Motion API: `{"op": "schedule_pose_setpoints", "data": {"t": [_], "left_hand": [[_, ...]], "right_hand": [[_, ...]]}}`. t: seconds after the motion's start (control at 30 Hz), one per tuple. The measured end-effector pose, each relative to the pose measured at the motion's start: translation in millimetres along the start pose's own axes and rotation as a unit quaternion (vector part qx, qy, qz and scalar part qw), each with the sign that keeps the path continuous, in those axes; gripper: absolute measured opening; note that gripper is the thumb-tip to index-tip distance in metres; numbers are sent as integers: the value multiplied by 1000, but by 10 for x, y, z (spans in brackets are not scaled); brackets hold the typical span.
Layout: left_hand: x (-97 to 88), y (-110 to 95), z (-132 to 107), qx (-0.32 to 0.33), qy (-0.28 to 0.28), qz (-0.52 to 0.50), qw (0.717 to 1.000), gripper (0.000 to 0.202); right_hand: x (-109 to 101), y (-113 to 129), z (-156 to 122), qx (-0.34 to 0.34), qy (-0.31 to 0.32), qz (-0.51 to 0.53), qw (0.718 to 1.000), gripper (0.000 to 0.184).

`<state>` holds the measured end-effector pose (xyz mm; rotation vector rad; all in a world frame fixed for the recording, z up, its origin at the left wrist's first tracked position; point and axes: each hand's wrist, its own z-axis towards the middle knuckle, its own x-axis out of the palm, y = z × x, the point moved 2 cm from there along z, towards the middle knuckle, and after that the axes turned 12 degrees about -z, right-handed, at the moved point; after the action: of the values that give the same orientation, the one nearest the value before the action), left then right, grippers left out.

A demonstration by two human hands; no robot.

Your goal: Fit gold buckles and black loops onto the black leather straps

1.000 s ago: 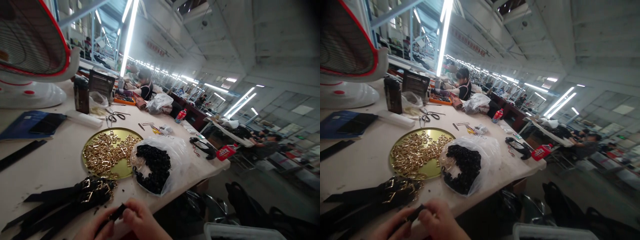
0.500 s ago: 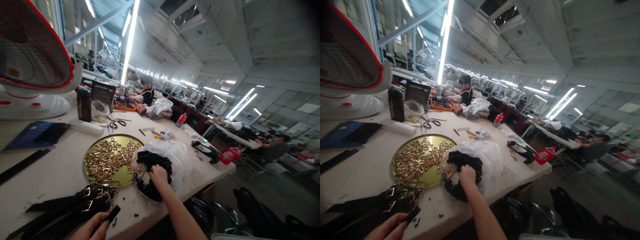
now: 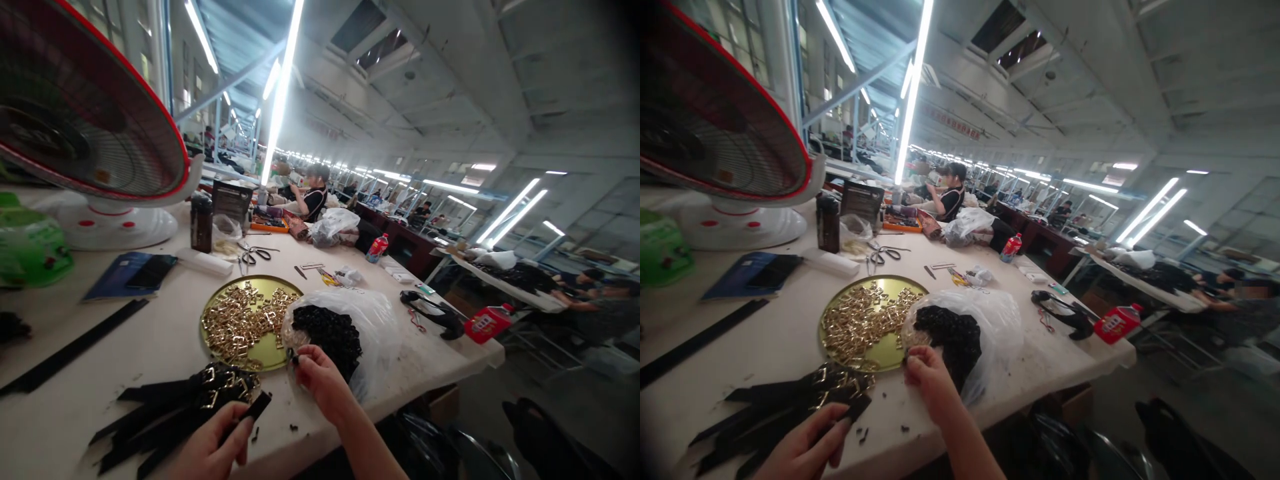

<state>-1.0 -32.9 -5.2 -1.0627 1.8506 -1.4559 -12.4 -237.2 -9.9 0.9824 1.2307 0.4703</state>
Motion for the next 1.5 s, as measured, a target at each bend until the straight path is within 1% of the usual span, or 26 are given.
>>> {"op": "schedule_pose_setpoints", "data": {"t": [0.03,0.07,0.1,0.13,0.17,0.23,0.33,0.5,0.6,0.7,0.77,0.87,0.9,0.93,0.97,1.03,1.1,1.17,1.27,1.33,1.37,1.43,1.47,1.5], "left_hand": [[17,-67,-5,12,-2,-2,1000,38],[26,-131,-7,25,-5,4,1000,37],[27,-187,-6,39,-8,18,999,35],[18,-232,-4,53,-15,38,998,33],[2,-264,-2,66,-22,60,996,30],[-40,-287,-3,82,-35,96,991,27],[-91,-253,-16,71,-41,126,989,26],[-94,-162,-12,39,-40,134,989,26],[-86,-101,21,41,-46,130,990,27],[-90,-58,37,49,-48,151,986,27],[-94,-60,23,53,-41,182,981,24],[-96,-111,-22,55,-21,217,974,21],[-98,-135,-37,53,-16,224,973,21],[-101,-157,-48,48,-13,229,972,21],[-105,-176,-55,40,-10,233,971,21],[-110,-201,-60,26,-4,244,969,21],[-111,-205,-59,17,3,260,965,23],[-104,-190,-59,21,12,283,959,26],[-95,-148,-59,41,20,321,946,26],[-94,-121,-58,48,24,331,942,25],[-96,-111,-57,46,27,332,942,24],[-103,-101,-56,41,29,327,944,26],[-107,-100,-57,40,29,321,946,26],[-111,-101,-59,40,30,314,948,27]], "right_hand": [[83,85,-103,27,42,145,988,24],[171,168,-196,57,79,273,957,27],[257,245,-276,82,104,368,920,29],[336,310,-338,99,116,433,888,31],[405,359,-381,105,116,456,876,32],[512,404,-422,101,97,450,882,32],[607,378,-423,112,72,430,893,32],[645,293,-422,138,58,422,894,32],[652,266,-434,132,60,415,898,30],[665,235,-446,121,75,407,902,29],[679,205,-459,135,88,420,893,28],[697,169,-487,166,112,449,871,28],[695,166,-495,162,117,447,872,27],[687,167,-501,147,119,434,881,26],[672,172,-504,122,115,412,896,24],[626,186,-504,58,89,352,930,22],[583,194,-504,9,60,297,953,21],[574,186,-512,5,55,277,959,21],[631,153,-556,69,90,302,946,24],[674,149,-600,92,93,311,941,25],[683,158,-621,80,78,301,947,25],[674,198,-654,16,35,249,968,24],[665,219,-665,-15,19,222,975,24],[657,233,-671,-32,11,204,978,24]]}}
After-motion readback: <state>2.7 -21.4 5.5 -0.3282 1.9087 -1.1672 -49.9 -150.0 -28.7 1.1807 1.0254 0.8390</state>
